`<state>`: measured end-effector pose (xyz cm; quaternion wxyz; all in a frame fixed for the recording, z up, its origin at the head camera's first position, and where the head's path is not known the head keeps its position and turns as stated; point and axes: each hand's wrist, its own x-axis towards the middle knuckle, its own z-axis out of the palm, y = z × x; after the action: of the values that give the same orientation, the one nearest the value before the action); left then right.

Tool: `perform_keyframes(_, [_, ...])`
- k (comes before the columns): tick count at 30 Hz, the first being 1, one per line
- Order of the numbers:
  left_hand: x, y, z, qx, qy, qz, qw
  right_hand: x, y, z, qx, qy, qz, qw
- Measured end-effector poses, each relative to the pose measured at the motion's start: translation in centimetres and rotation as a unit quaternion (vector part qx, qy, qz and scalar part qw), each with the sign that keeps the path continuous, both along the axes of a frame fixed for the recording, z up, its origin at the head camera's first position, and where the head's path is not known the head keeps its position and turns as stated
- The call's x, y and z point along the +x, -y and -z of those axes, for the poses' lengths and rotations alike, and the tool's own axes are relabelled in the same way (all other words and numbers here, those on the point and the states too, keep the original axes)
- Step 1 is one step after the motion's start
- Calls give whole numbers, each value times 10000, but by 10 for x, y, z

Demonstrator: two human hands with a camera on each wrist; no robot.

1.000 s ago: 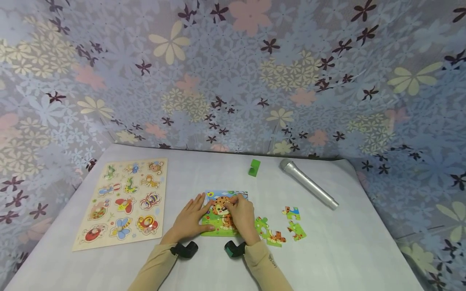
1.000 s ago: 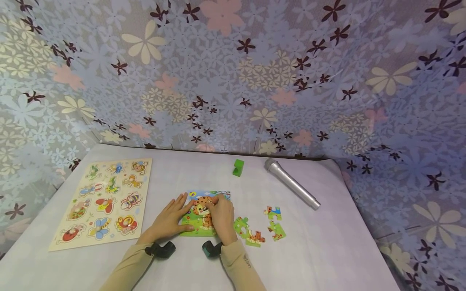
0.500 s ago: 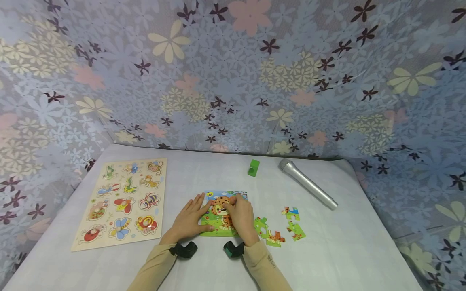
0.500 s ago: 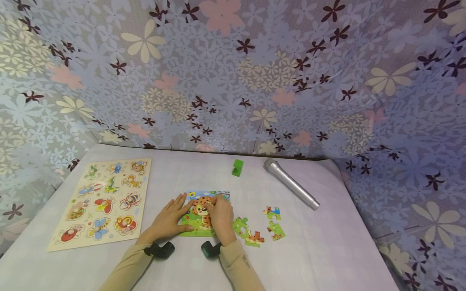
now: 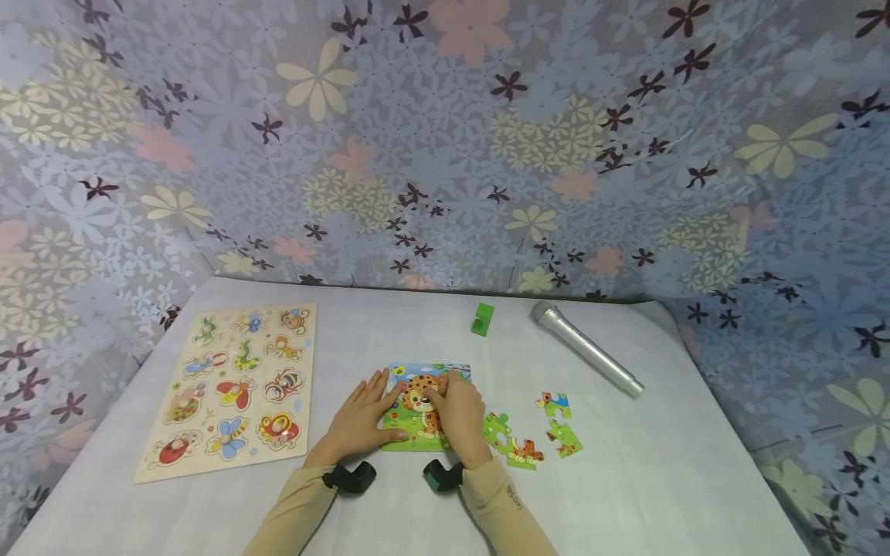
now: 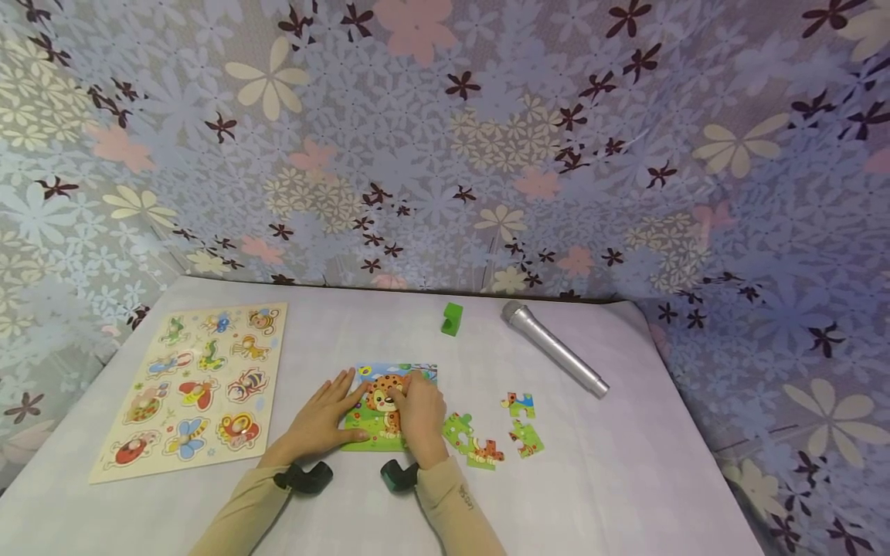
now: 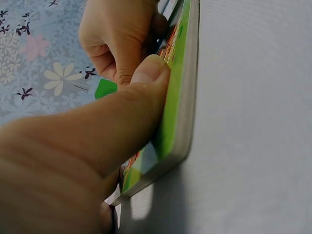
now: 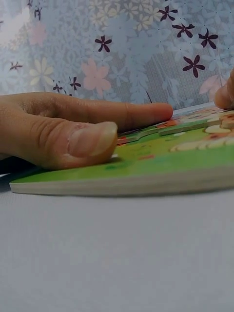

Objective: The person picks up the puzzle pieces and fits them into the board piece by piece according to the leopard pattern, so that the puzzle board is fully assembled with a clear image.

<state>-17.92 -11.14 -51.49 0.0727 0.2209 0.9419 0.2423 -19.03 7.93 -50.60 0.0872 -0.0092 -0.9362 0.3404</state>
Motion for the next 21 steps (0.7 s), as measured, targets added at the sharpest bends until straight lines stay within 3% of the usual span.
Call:
perform_keyframes(5, [3,0,-2,70,-47,-5,10000,-1,-3,2,211,-142,-20,9997])
perform_keyframes(9, [3,-1,0,104,-101,13,9999,-5,-17,-2,-692,118,-231,9973])
perform_keyframes(14, [2,0,0,51,-109,64,9999,-16,-55,-14,-2340,805,-3,9689])
perform_keyframes(17, [2,0,-2,58,-152,92,9998,-22,-87,-20,-2806,900,364,9549])
perform_keyframes(21, [4,0,-2,90,-169,82,9998,-18,-137,-24,-2917,893,754,9493])
